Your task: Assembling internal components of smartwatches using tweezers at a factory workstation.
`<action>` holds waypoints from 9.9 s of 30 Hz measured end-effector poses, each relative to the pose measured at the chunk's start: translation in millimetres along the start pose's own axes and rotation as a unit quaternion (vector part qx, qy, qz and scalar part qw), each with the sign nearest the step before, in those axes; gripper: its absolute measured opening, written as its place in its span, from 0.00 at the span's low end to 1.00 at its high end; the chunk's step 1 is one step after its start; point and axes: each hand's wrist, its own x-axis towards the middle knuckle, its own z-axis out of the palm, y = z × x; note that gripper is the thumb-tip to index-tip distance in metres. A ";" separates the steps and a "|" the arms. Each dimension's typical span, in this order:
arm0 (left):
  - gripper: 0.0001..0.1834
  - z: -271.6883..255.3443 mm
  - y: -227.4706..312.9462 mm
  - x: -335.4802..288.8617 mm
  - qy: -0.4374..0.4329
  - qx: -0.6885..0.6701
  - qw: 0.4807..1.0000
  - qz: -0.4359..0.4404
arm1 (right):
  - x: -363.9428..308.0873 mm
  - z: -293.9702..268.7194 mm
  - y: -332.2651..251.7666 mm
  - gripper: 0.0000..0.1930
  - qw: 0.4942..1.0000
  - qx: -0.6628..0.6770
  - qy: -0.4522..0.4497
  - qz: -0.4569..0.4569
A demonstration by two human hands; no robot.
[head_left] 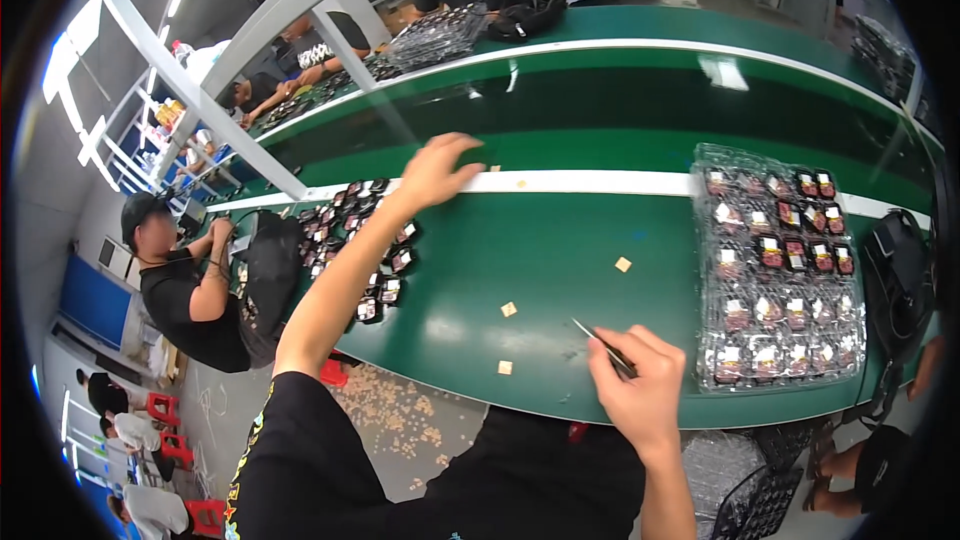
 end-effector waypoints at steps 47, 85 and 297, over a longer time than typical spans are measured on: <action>0.29 6.6 123.3 -98.1 -0.077 -0.339 0.919 0.189 | 6.8 8.9 -2.2 0.07 0.993 -0.091 -0.026 0.064; 0.31 7.9 141.6 -102.4 -0.112 -0.329 0.914 0.211 | 18.8 17.3 7.6 0.13 0.979 -0.175 -0.060 -0.083; 0.33 9.7 128.6 -90.4 -0.178 -0.336 0.888 0.260 | 18.5 17.6 7.4 0.11 0.990 -0.105 -0.098 -0.007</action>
